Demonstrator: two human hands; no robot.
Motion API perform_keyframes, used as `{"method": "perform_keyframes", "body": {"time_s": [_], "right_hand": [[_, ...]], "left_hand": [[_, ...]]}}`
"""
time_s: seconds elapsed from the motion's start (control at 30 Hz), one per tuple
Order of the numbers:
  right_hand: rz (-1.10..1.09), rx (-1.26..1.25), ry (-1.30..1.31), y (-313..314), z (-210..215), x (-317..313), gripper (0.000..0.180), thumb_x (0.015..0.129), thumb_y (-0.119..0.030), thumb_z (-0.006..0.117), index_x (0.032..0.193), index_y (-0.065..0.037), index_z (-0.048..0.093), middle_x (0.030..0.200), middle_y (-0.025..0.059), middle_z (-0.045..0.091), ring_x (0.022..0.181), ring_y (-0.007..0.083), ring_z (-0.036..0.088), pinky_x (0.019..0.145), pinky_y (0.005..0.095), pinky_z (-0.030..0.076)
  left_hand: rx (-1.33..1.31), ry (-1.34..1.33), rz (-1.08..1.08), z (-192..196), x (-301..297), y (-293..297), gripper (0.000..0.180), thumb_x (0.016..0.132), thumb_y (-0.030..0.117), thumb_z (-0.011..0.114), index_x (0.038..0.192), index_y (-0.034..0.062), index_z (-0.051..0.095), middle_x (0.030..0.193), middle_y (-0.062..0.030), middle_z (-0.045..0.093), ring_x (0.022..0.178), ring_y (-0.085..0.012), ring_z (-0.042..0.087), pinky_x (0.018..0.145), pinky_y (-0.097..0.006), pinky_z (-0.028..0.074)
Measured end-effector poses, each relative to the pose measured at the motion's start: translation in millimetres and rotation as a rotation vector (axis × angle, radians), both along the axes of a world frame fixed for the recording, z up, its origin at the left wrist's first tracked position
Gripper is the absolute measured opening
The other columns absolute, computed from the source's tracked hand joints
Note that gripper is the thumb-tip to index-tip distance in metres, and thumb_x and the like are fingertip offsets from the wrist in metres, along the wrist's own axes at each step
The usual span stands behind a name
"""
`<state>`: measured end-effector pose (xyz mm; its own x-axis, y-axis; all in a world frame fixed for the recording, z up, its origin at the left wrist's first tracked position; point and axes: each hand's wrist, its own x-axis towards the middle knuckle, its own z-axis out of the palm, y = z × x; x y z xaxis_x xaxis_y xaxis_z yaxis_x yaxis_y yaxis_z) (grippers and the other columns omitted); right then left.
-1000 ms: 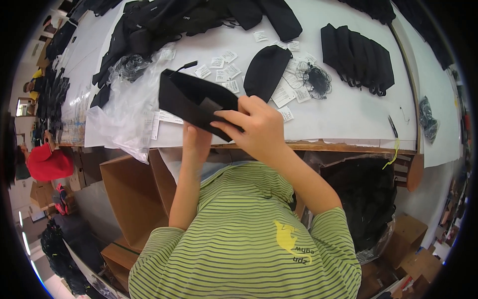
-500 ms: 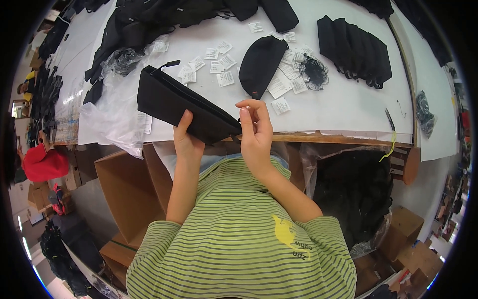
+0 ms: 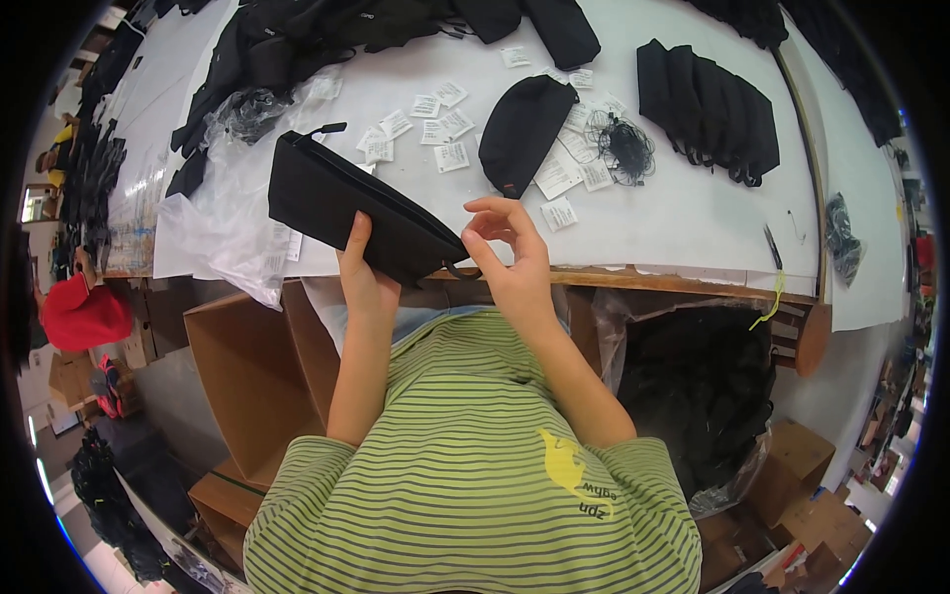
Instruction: The recorder is assembling and packing small black pouches with instructional inserts.
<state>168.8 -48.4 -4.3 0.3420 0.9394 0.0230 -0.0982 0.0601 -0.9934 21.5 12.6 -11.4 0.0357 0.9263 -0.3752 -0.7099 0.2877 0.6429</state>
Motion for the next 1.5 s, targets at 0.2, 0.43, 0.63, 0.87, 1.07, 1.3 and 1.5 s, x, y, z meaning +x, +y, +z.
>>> {"method": "perform_keyframes", "body": {"time_s": [0.2,0.43,0.63,0.87,1.07,1.3,1.5], "right_hand": [[0.046,0.061,-0.055,2,4,11,0.025,0.085,-0.008,0.060,0.110,-0.004,0.060,0.103,0.0046,0.062,0.100,0.0135,0.054,0.092,0.0290,0.039],[0.085,0.167,0.020,46,24,12,0.026,0.090,-0.018,0.062,0.110,-0.003,0.064,0.110,0.0057,0.061,0.097,0.0147,0.058,0.087,0.0272,0.043],[-0.183,0.358,-0.329,56,44,25,0.014,0.079,-0.005,0.072,0.091,-0.004,0.066,0.100,0.0034,0.060,0.091,0.0125,0.057,0.079,0.0255,0.045],[-0.029,0.287,-0.506,38,49,15,0.011,0.073,-0.008,0.074,0.082,-0.008,0.068,0.083,0.0018,0.061,0.079,0.0154,0.051,0.067,0.0263,0.042],[0.191,0.195,-0.433,15,55,6,0.009,0.074,-0.010,0.073,0.081,-0.007,0.068,0.081,0.0004,0.060,0.079,0.0151,0.048,0.067,0.0261,0.040],[0.361,0.085,-0.284,6,57,2,0.010,0.076,-0.011,0.072,0.082,-0.006,0.067,0.084,0.0000,0.059,0.081,0.0152,0.047,0.069,0.0260,0.041],[0.403,0.086,-0.342,4,55,4,0.013,0.076,-0.011,0.072,0.086,-0.005,0.065,0.087,0.0022,0.059,0.085,0.0181,0.048,0.074,0.0287,0.044]], "left_hand": [[0.025,0.032,-0.018,-10,-7,6,0.045,0.085,0.021,0.068,0.124,0.0101,0.048,0.110,-0.0041,0.059,0.100,-0.0212,0.060,0.087,-0.038,0.051],[0.068,0.093,-0.494,9,3,-5,0.050,0.074,0.009,0.075,0.118,0.0004,0.054,0.105,-0.0081,0.062,0.095,-0.0188,0.061,0.083,-0.032,0.051],[-0.033,0.130,-0.610,24,7,-11,0.053,0.071,0.008,0.077,0.116,-0.0021,0.053,0.105,-0.0091,0.062,0.093,-0.0175,0.061,0.081,-0.030,0.051],[-0.145,-0.103,-0.479,19,4,-9,0.039,0.081,0.013,0.067,0.115,-0.0021,0.054,0.101,-0.0127,0.064,0.089,-0.0204,0.065,0.077,-0.032,0.055],[-0.216,-0.360,-0.426,2,-10,7,0.029,0.090,0.020,0.059,0.110,-0.0014,0.058,0.100,-0.0149,0.066,0.085,-0.0239,0.067,0.073,-0.034,0.058],[-0.202,-0.347,-0.306,2,-16,13,0.027,0.093,0.029,0.055,0.088,0.0031,0.058,0.075,-0.0070,0.053,0.065,-0.0154,0.051,0.055,-0.029,0.045],[-0.178,-0.387,-0.292,-3,-21,17,0.026,0.093,0.029,0.055,0.092,0.0037,0.060,0.086,-0.0102,0.060,0.073,-0.0191,0.058,0.058,-0.031,0.051]]}}
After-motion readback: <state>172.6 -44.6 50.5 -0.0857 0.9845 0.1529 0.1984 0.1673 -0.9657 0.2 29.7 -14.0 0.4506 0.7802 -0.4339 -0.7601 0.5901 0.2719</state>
